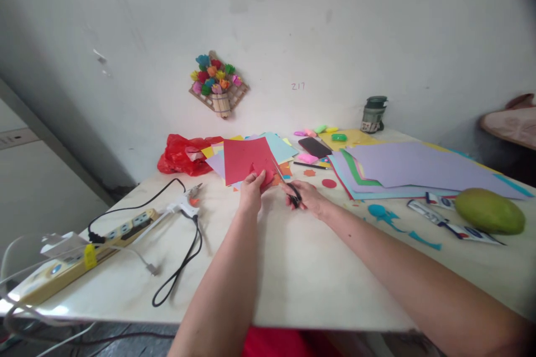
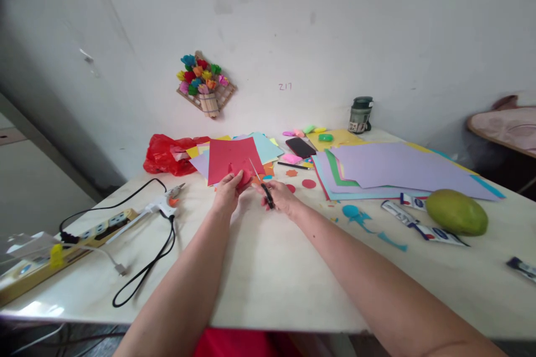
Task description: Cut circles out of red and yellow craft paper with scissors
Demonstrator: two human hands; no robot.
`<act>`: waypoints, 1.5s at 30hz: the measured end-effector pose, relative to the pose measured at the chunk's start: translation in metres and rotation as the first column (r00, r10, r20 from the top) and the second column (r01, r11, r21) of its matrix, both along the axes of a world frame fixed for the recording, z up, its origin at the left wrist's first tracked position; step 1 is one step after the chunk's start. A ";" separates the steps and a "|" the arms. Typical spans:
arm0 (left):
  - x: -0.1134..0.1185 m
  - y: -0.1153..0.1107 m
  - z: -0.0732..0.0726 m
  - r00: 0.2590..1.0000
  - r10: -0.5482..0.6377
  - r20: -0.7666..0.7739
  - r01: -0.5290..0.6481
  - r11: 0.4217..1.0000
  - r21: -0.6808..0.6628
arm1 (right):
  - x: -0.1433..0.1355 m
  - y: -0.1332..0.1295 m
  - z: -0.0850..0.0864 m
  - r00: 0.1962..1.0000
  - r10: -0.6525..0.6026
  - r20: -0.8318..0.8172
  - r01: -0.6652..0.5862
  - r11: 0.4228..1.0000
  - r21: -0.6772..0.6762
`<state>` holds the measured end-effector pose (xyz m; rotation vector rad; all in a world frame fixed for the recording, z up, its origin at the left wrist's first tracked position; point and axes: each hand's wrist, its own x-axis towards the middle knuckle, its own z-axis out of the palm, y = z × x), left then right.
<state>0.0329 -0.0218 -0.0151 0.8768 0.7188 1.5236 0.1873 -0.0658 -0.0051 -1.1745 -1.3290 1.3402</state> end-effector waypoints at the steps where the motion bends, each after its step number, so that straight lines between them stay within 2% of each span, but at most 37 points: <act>1: 0.000 0.000 0.000 1.000 0.003 0.022 -0.002 1.000 -0.005 | 0.001 0.000 -0.001 1.000 0.018 0.002 -0.018 1.000 0.002; 7: 0.001 0.002 0.001 0.998 0.021 0.055 -0.018 0.998 -0.059 | 0.005 0.003 -0.009 0.995 0.102 -0.017 -0.101 0.994 0.044; 15: 0.006 0.000 0.002 0.995 0.040 0.090 -0.032 0.996 -0.088 | 0.008 0.008 -0.016 0.992 0.125 -0.021 -0.123 0.990 0.063; 27: 0.014 -0.004 0.004 0.997 0.031 0.075 -0.023 0.995 -0.101 | 0.009 0.005 -0.008 0.996 0.089 -0.017 -0.088 0.994 0.061; 45: 0.019 -0.003 0.004 0.992 0.009 0.123 0.005 0.993 -0.114 | 0.013 0.008 -0.007 0.996 0.087 0.012 -0.087 0.993 0.074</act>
